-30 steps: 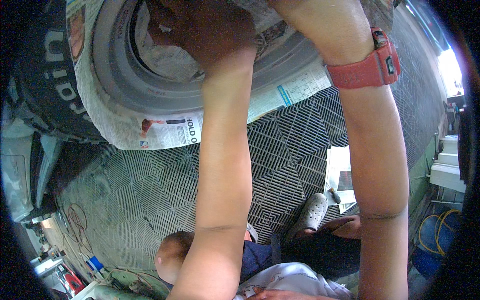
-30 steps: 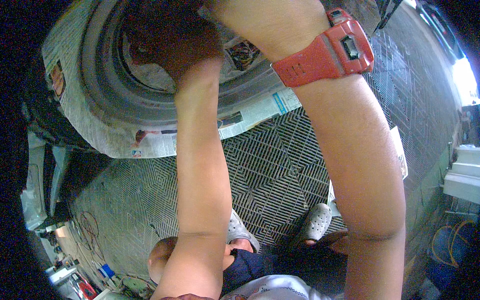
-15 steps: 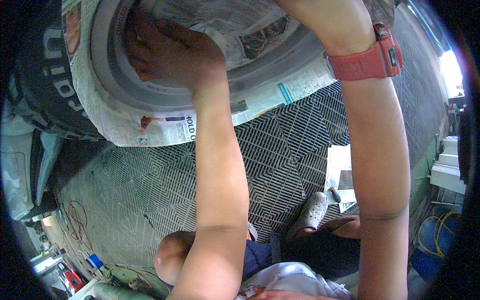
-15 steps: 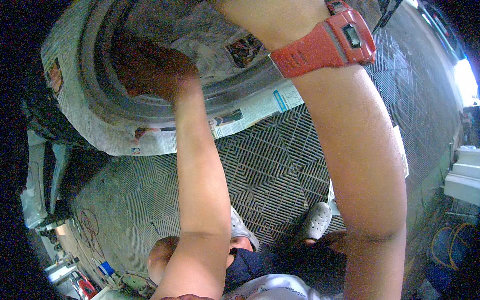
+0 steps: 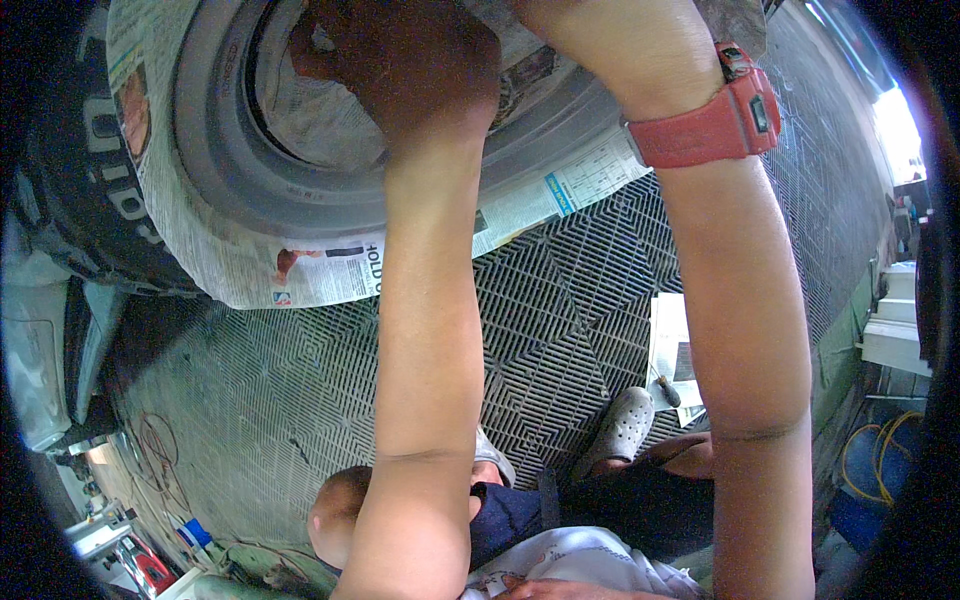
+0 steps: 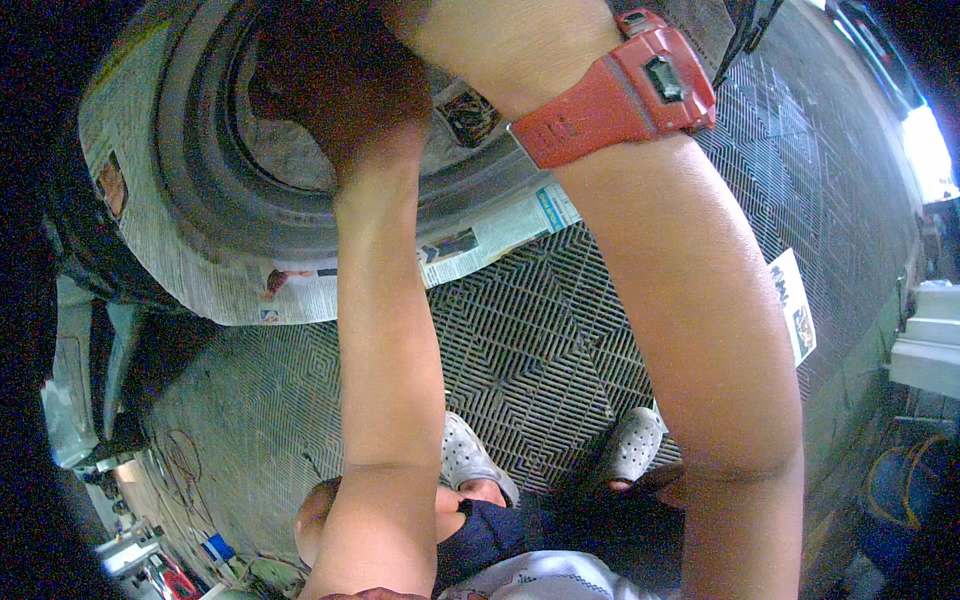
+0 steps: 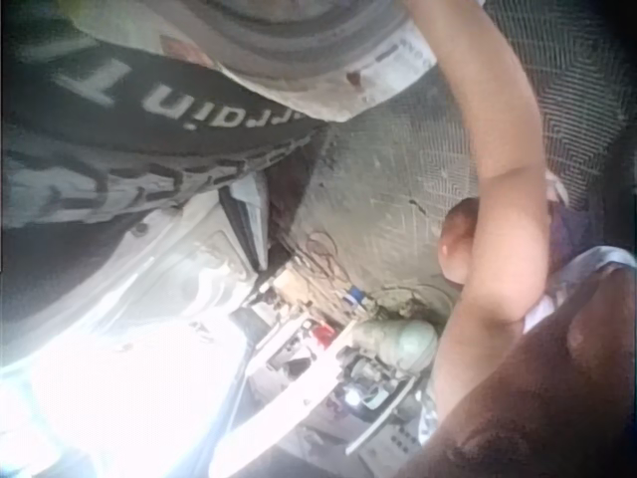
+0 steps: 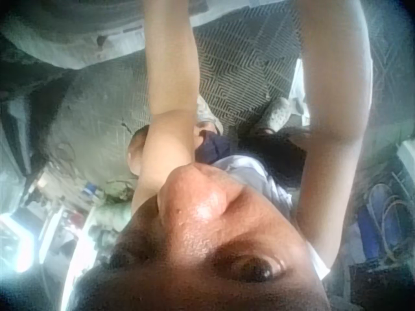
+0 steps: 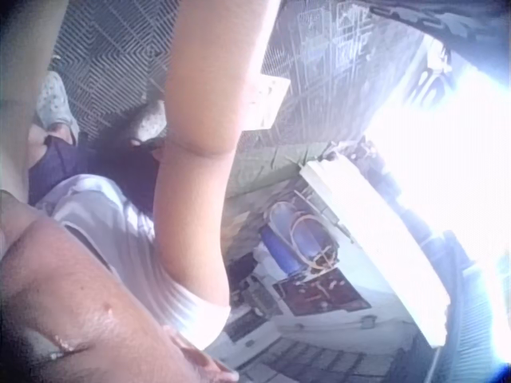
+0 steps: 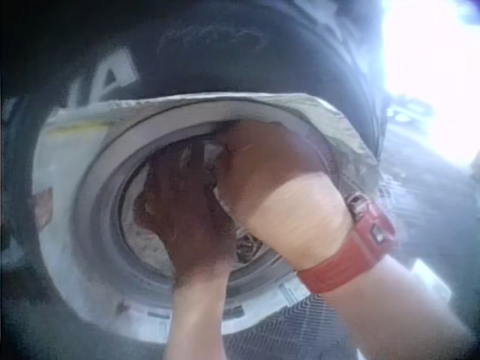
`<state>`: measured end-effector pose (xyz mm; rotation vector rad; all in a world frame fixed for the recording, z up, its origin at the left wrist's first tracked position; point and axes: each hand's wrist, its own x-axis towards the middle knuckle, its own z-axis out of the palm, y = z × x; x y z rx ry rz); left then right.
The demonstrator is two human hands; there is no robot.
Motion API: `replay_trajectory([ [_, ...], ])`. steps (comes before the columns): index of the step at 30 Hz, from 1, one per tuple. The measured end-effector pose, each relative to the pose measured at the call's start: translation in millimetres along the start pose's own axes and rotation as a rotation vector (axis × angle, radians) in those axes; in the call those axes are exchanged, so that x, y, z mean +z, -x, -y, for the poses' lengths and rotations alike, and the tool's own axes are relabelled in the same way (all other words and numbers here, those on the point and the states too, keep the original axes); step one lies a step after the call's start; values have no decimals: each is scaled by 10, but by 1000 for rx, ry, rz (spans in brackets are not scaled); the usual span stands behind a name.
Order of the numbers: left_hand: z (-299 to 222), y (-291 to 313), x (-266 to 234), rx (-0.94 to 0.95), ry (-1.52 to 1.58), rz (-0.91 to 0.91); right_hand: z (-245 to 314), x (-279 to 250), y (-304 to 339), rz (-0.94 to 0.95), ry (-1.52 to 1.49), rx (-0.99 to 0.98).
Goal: The person applies masking tape to the inner rim of a car tire that is lined with newspaper. They repeatedly tear off pieces of tape and press them along the tire's inner edge, working around the circumference.
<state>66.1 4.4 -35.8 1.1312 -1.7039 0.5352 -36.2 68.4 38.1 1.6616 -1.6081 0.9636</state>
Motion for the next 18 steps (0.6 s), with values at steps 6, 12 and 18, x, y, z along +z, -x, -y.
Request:
replay_trajectory([
  [6, -18, -31, 47, 72, 0, 42, 21, -134, 72, 131, -14, -5],
  [12, 35, -22, -4, 153, -13, 132, 25, -482, 234, 644, -122, 25],
  [18, -69, -32, 44, 288, 40, 51, -284, -518, 420, 330, -11, 22],
])
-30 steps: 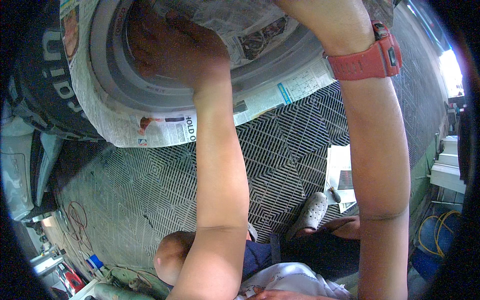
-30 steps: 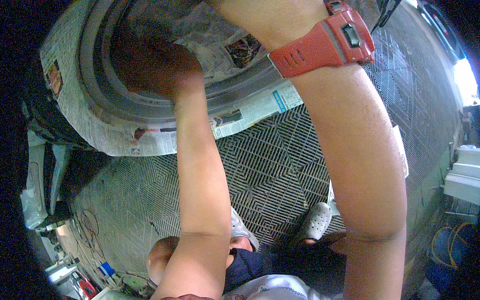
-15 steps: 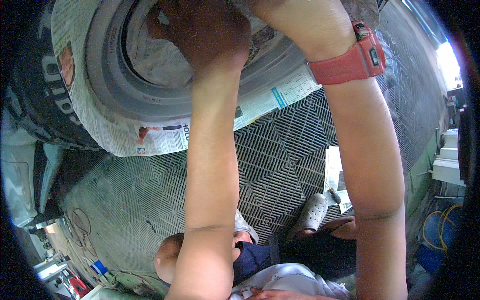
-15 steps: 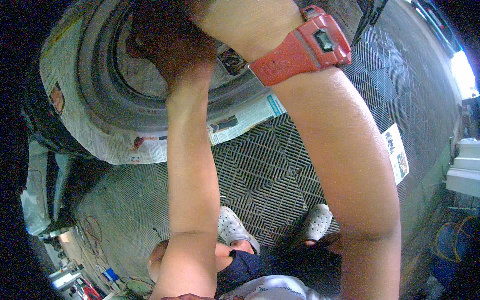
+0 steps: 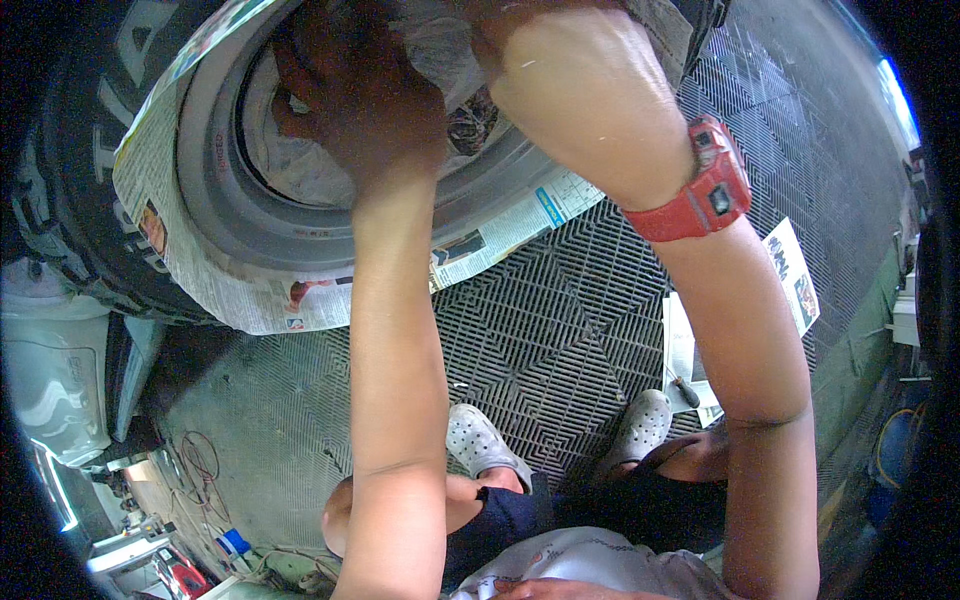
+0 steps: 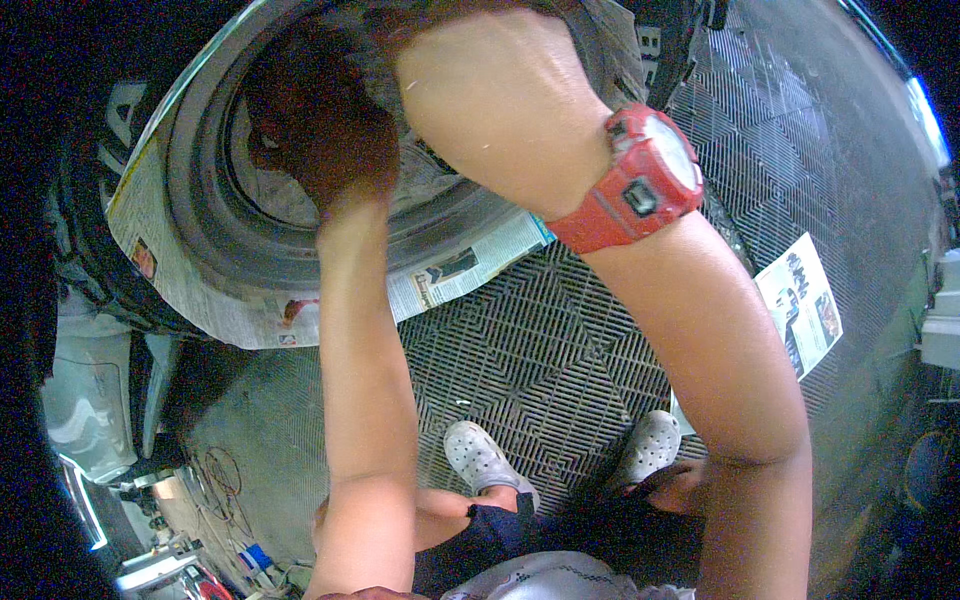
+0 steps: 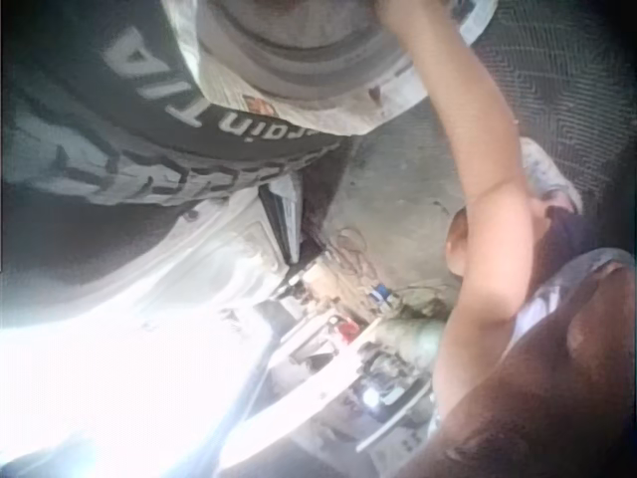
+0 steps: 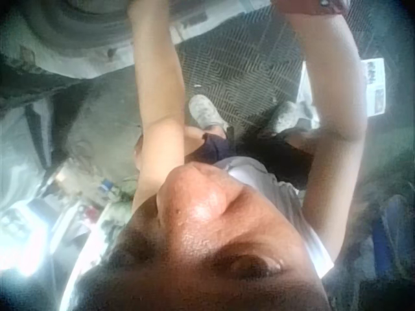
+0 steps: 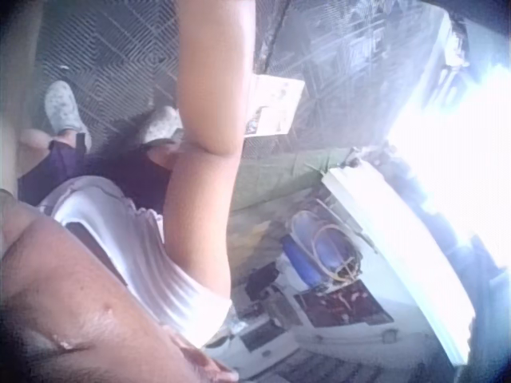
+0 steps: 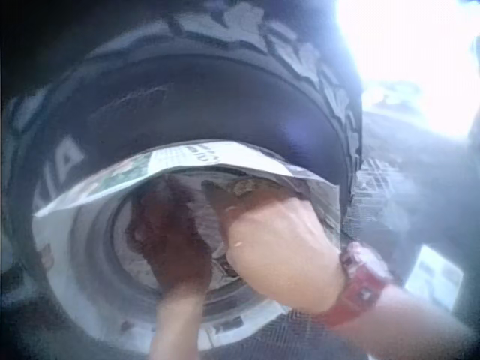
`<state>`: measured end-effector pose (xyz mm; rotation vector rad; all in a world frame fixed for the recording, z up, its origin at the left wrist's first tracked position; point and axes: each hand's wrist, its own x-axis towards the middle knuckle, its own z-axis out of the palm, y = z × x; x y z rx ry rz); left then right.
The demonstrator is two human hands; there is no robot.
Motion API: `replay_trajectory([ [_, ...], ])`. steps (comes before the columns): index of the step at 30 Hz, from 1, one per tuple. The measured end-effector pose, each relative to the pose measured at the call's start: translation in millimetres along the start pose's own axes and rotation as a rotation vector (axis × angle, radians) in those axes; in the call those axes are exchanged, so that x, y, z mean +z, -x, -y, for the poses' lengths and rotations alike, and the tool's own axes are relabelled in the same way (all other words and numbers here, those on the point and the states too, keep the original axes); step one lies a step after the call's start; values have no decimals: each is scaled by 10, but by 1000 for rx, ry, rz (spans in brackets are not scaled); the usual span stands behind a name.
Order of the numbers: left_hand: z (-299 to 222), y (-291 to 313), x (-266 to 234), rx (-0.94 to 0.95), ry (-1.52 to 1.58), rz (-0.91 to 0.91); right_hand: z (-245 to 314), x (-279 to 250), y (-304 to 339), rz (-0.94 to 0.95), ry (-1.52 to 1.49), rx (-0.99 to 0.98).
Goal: The person applies masking tape to the inner rim of a car tire that is lined with newspaper. They repeatedly tear off pieces of tape and press them along the tire's inner edge, working around the circumference.
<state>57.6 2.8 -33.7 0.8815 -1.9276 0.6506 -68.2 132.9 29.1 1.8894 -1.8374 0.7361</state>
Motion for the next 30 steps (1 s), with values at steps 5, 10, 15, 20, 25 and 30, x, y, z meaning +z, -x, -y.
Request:
replay_trajectory([
  [5, 77, -58, 47, 127, 57, -24, 27, 34, 26, -100, -99, 70],
  [10, 296, -8, 170, 220, 5, 16, 2, 61, 29, -121, -134, 96],
  [15, 507, 87, 129, 194, 131, 162, 5, 134, 29, -217, -131, 149],
  [20, 397, 66, 99, 173, 139, 87, -30, 81, 35, -80, -200, 167],
  [25, 311, 66, 130, 144, 143, -54, -51, 84, 51, -89, -212, 166],
  [30, 422, 177, 328, 130, 39, 19, 18, 85, -23, -107, -254, 274],
])
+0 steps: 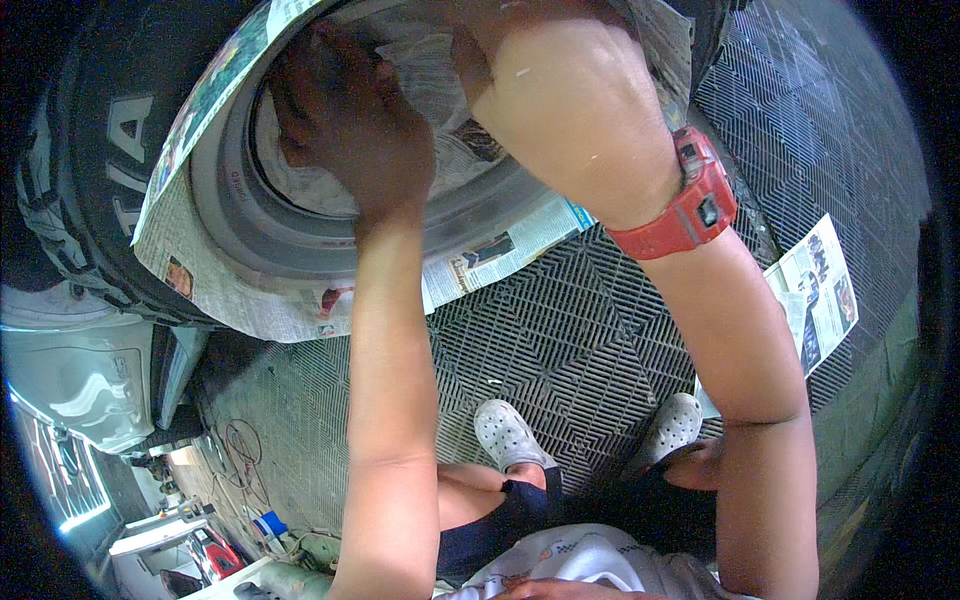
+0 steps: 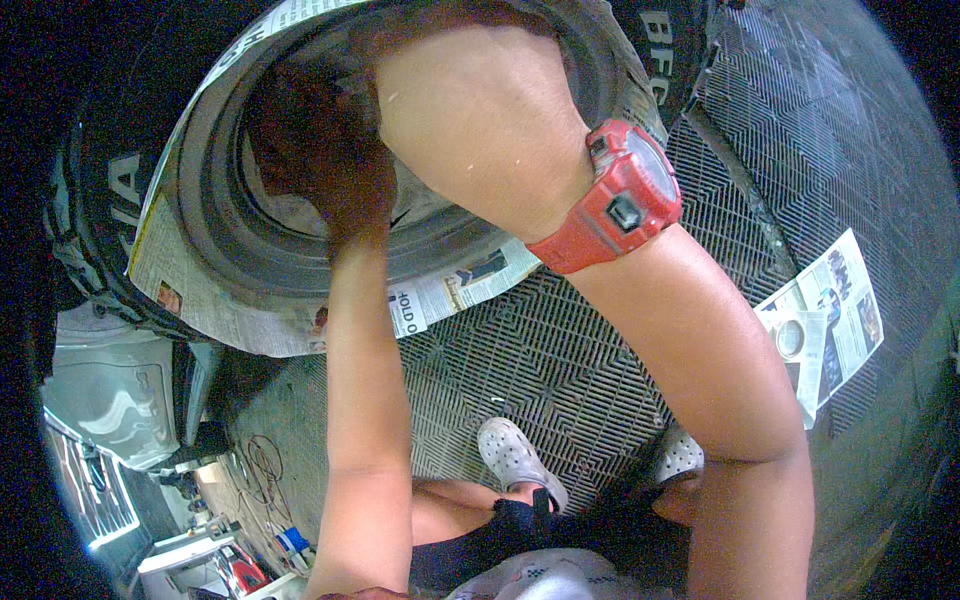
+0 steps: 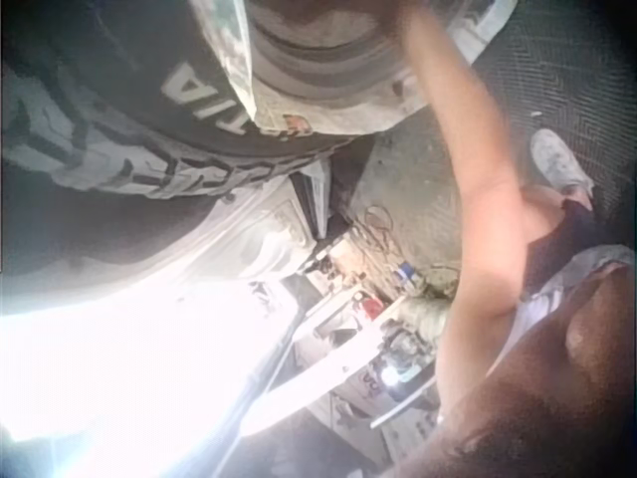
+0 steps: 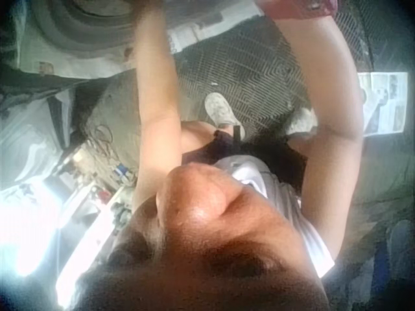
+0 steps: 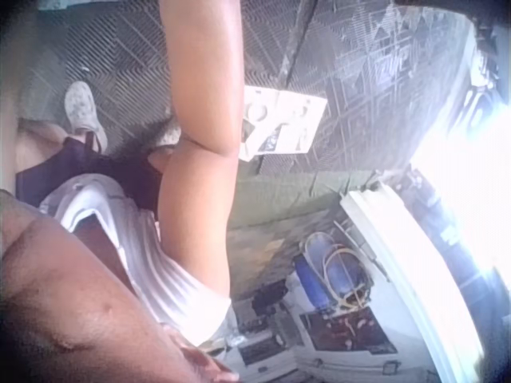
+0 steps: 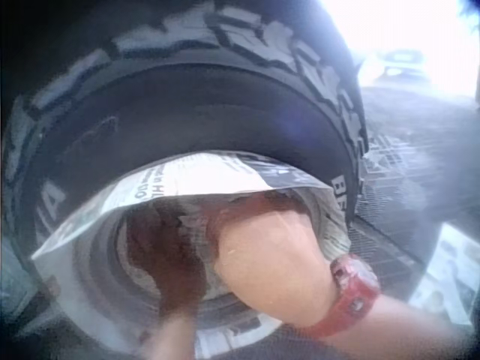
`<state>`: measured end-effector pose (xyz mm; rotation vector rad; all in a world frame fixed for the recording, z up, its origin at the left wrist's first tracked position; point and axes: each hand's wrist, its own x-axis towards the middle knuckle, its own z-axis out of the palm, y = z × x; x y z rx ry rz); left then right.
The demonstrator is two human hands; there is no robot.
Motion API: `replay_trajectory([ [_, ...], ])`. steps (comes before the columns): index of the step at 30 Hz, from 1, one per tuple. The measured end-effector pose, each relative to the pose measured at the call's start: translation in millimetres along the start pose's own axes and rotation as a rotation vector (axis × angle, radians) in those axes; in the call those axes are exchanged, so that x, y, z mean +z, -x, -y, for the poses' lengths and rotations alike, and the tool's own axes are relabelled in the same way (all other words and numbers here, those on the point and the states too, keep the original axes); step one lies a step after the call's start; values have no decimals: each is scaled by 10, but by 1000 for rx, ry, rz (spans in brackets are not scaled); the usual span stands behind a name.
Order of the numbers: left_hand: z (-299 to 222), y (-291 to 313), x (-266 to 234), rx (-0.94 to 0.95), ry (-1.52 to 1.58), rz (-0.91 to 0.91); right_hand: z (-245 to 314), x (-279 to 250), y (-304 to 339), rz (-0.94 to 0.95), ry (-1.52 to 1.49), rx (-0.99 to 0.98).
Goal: The person applies masking tape to the inner rim of a car tire that is lined with newspaper. They repeatedly tear off pieces of tape and press them along the tire's inner edge, working around the circumference.
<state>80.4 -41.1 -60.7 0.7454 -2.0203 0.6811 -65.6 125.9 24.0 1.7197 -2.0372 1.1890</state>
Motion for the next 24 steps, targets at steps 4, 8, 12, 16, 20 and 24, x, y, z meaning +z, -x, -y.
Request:
replay_trajectory([
  [4, -58, -62, -9, -5, -39, -5, 30, -74, -47, -1, -79, 45],
  [8, -148, -108, -67, 47, -64, -25, -85, 121, -43, -100, -56, 6],
  [12, -166, -144, -94, 71, -89, -28, -111, 237, -61, -153, -57, 2],
  [16, -138, -114, -81, 67, -113, 1, -140, 327, -93, -197, -63, 5],
  [20, -164, -145, -132, -1, -105, 51, -132, 360, -107, -222, -67, 6],
  [24, -211, -149, -170, -94, -125, 112, -127, 378, -128, -236, -69, 3],
])
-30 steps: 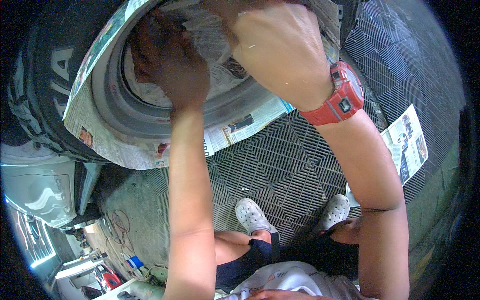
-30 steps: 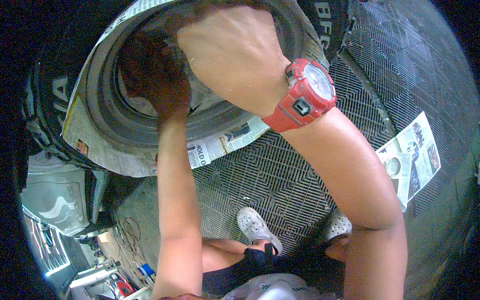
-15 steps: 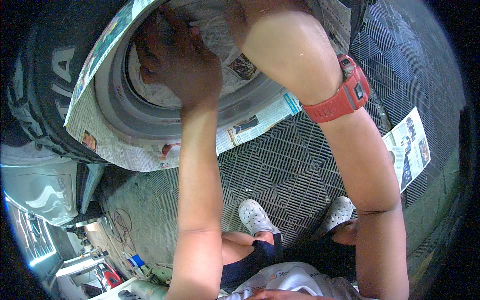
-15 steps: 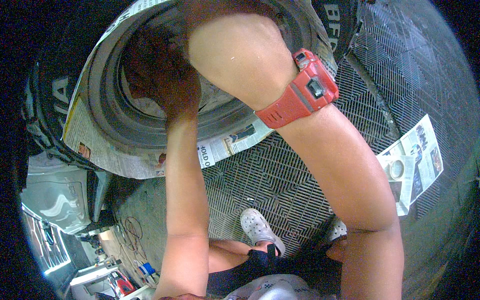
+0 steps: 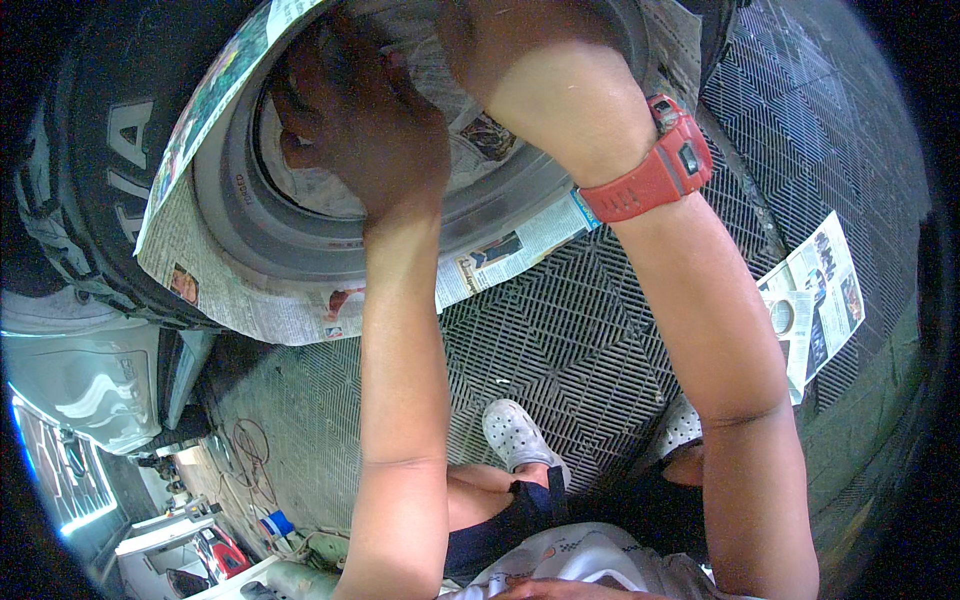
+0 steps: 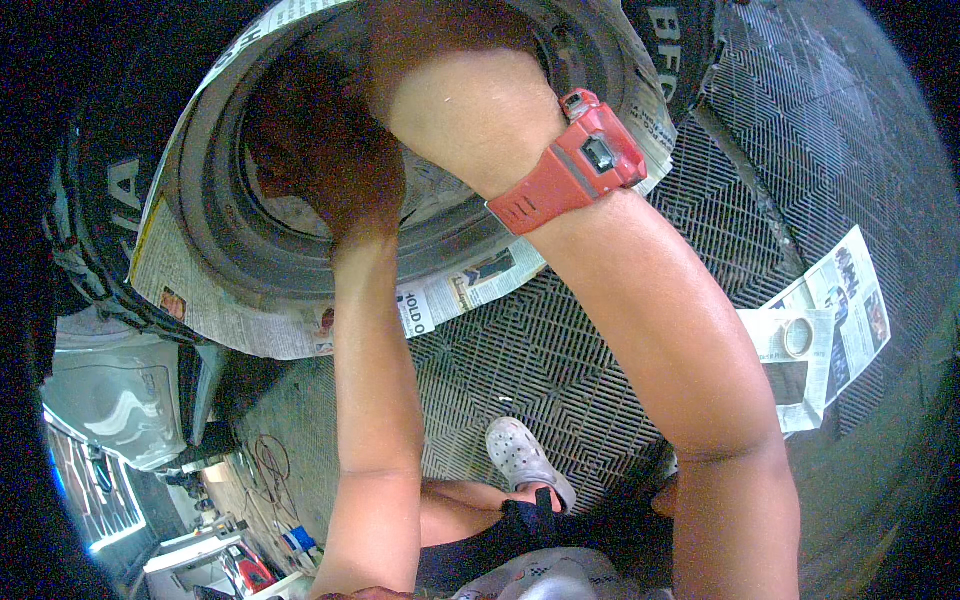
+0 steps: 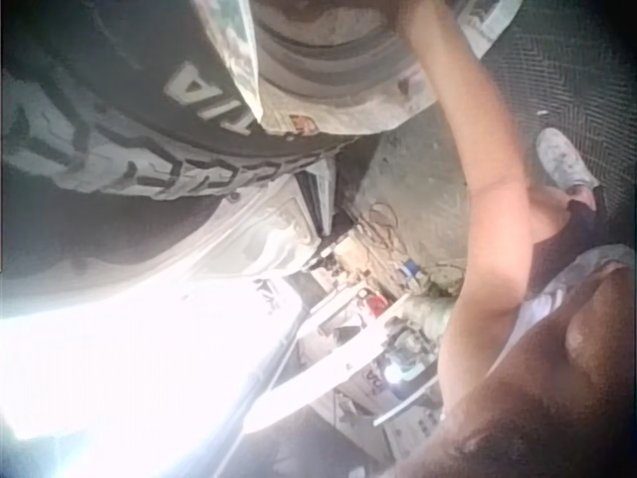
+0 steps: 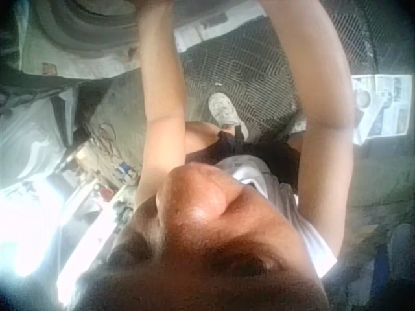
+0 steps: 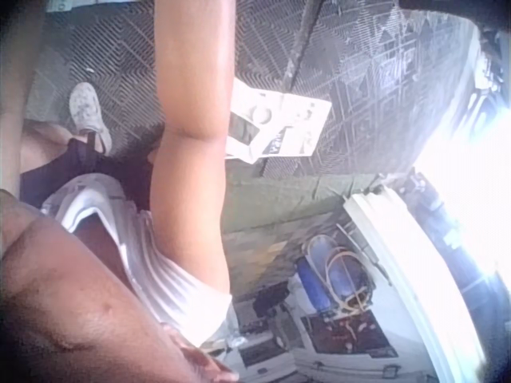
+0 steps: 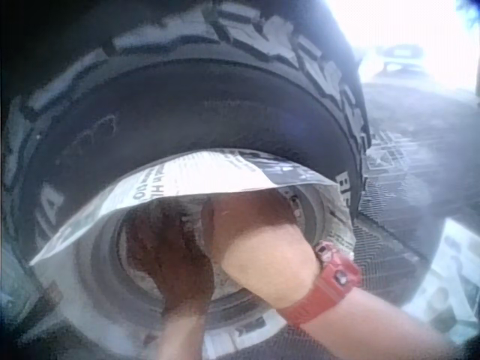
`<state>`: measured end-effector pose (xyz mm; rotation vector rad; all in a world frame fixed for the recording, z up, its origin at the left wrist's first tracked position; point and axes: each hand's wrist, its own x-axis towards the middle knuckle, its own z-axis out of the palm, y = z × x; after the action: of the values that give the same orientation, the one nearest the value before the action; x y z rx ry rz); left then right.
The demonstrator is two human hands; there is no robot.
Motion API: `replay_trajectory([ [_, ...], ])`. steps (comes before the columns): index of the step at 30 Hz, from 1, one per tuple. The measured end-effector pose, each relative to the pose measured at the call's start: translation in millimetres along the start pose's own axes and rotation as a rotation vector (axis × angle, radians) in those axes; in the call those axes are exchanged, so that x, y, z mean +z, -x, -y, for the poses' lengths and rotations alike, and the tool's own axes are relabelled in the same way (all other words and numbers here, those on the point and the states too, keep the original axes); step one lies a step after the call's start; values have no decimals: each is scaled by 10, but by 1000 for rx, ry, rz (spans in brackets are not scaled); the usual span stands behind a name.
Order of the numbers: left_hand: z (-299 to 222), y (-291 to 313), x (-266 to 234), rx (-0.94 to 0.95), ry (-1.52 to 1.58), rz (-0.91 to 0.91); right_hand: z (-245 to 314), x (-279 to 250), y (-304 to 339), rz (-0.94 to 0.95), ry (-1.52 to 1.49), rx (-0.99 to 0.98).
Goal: The person applies masking tape to the inner rim of a car tire that is lined with newspaper. They repeatedly tear off pieces of tape and press them along the tire's inner edge, working around the circumference.
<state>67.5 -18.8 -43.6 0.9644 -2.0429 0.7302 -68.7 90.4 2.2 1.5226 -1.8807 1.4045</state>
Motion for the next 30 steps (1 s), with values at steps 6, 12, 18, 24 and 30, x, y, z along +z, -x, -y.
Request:
replay_trajectory([
  [6, 4, -32, -55, 105, 49, -63, -18, 16, -10, -14, 2, -2],
  [12, 42, -76, 16, 194, 82, -180, -35, 37, -30, -25, -3, -2],
  [18, -74, -97, 63, 177, 75, -177, -50, 41, -26, -38, 1, -10],
  [24, -136, -76, 75, 163, 86, -168, -70, 51, 6, -35, -2, -13],
  [30, -174, -123, 95, 167, 159, -179, -46, 46, -60, -48, -15, -30],
])
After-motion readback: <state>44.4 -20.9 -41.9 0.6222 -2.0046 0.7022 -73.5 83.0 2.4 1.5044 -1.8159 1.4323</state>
